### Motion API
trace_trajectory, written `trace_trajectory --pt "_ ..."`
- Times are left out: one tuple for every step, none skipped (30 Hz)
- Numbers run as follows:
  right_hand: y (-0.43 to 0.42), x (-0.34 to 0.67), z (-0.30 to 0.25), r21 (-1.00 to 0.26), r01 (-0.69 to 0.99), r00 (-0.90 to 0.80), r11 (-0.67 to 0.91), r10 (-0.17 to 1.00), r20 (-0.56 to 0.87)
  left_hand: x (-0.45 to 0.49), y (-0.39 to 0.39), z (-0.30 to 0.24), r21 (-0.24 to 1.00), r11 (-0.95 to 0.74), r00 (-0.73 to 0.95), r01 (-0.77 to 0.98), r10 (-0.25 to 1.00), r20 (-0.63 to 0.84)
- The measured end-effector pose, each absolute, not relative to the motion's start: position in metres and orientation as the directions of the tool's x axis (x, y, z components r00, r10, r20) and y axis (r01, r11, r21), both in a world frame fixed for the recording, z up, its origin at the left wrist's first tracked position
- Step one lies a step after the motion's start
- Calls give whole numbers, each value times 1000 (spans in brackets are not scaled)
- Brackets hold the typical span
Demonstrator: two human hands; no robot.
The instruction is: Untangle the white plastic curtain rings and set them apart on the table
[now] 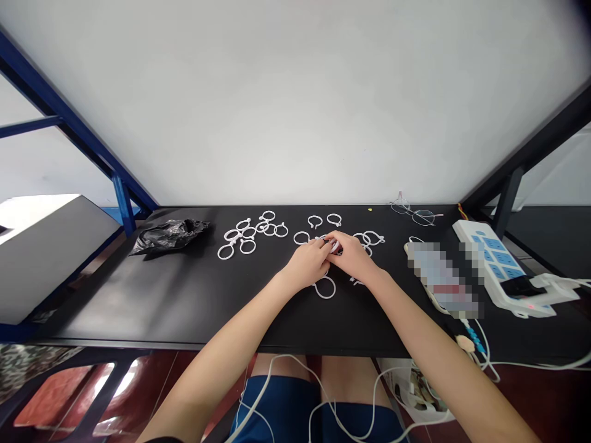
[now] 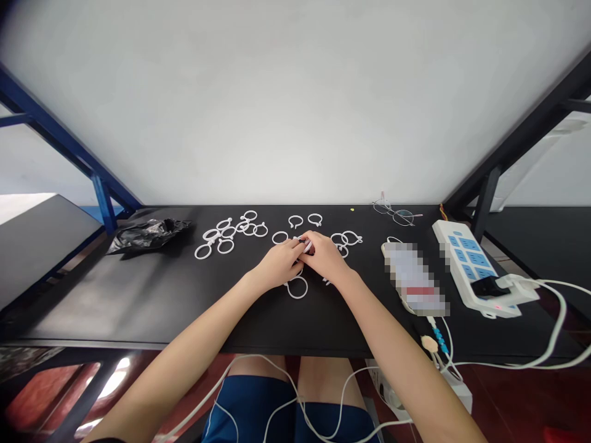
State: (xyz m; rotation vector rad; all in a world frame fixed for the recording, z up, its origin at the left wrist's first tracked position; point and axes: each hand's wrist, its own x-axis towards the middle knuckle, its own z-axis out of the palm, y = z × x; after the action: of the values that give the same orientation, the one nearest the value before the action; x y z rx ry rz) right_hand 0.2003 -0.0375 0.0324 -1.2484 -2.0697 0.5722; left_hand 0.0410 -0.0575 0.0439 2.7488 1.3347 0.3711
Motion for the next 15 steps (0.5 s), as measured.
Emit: trace_trajectory --pt "-37 200 32 -652 610 -338 450 892 300 41 -57 44 162 -622 594 766 782 188" --pt "-37 200 32 -652 612 -336 447 894 297 41 -57 44 162 -621 594 767 782 188" --pt "-37 201 32 -652 614 -335 445 895 295 41 -57 43 163 -621 594 767 782 189" --pt "-37 201 32 -652 615 -334 443 896 293 41 -57 43 163 -622 594 766 782 189" --pt "-37 201 32 -654 615 -334 441 897 291 41 -58 43 162 -622 595 766 781 189" --pt "-37 201 32 -655 615 -334 438 898 287 41 -58 43 163 -622 595 766 782 187" --pt "-37 201 32 -656 615 -334 437 898 285 40 -58 43 163 -620 594 767 783 185" --pt "-37 201 32 -657 615 -335 437 899 284 40 -58 43 164 -620 594 767 784 183" --pt "-37 201 32 -656 616 -335 436 899 284 40 -58 43 165 -619 593 768 784 181" --pt "-38 201 32 -655 617 -334 436 899 283 40 -58 44 165 -619 594 768 784 179" --pt "-38 201 33 -655 618 -334 436 899 284 40 -58 44 166 -619 594 768 784 179" --pt "-38 201 33 -654 618 -334 436 899 284 40 -58 44 166 -620 595 767 783 181" --pt "-38 201 33 -655 617 -334 436 899 284 40 -58 44 166 -622 596 765 782 183" --pt "-38 201 33 -654 617 -334 437 898 285 40 -58 44 166 -623 597 764 781 186" --pt "-38 201 33 -652 618 -337 439 897 285 40 -58 44 166 -624 597 763 780 188"
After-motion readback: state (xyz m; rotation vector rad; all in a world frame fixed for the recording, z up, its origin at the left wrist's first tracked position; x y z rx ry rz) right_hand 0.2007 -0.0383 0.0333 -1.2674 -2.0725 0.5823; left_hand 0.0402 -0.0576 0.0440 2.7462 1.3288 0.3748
